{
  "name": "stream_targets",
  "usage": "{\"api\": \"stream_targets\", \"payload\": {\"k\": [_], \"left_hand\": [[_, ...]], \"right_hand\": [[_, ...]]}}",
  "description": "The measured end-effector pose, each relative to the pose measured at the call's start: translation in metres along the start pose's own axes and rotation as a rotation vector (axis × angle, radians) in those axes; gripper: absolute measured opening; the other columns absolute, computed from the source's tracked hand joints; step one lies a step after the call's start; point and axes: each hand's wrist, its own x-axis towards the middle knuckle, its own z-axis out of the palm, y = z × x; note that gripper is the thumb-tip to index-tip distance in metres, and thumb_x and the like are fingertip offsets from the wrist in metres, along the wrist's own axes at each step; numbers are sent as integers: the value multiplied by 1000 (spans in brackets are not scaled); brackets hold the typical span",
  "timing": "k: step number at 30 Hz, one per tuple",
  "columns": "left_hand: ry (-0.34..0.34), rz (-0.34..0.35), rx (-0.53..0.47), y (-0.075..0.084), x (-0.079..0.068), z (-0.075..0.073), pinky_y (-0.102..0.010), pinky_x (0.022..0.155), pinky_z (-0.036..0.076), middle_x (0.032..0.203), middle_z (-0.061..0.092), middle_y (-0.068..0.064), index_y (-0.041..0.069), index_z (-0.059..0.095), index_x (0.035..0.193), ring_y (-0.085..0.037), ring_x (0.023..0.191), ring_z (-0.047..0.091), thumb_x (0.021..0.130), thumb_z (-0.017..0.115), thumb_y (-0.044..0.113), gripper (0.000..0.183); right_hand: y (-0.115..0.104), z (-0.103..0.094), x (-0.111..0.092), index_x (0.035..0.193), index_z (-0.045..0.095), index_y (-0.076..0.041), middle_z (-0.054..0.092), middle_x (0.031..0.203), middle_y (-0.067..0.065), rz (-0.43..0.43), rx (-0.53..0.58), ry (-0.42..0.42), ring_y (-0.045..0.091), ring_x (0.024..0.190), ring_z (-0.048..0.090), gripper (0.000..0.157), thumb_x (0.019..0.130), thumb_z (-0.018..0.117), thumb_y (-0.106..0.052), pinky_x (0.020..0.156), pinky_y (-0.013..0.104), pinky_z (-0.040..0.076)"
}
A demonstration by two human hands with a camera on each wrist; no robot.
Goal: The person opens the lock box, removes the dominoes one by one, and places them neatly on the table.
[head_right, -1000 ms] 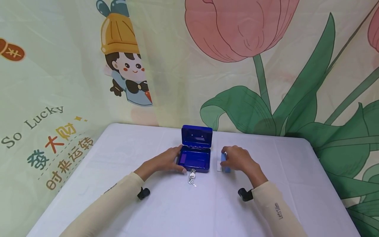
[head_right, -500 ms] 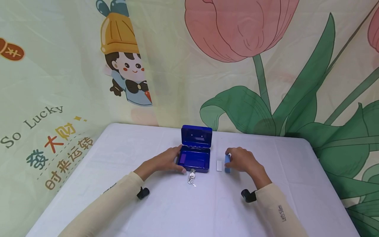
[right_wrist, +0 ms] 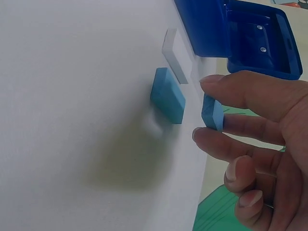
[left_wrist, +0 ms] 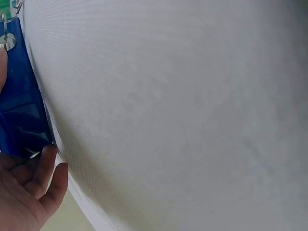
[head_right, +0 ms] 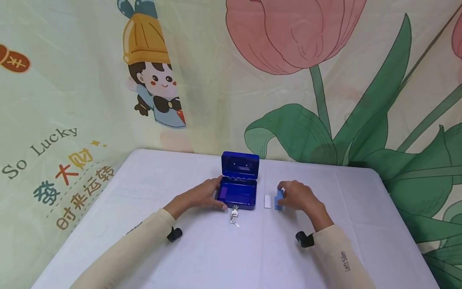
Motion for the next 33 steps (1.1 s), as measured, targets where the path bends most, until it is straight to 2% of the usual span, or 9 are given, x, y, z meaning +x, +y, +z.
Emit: {"api": "stream_targets", "payload": {"k": [13,33], "left_hand": [[5,2,-5,1,0,0,-47,116,37,152,47,-15,7,25,157,-27,137,47,71,89,49,116],[-11,-11,-9,3,-2,-3,-49,116,37,152,47,-15,10,23,158,-29,137,46,72,89,49,116]], "right_hand": [[13,5,-1,125,65,-9,68,90,4,44,2,-22,19,80,60,48,83,83,-24,73,38,56],[25,13,-7,122,66,-9,65,86,3,42,30,-58,19,78,58,46,81,84,-22,72,36,53]]}}
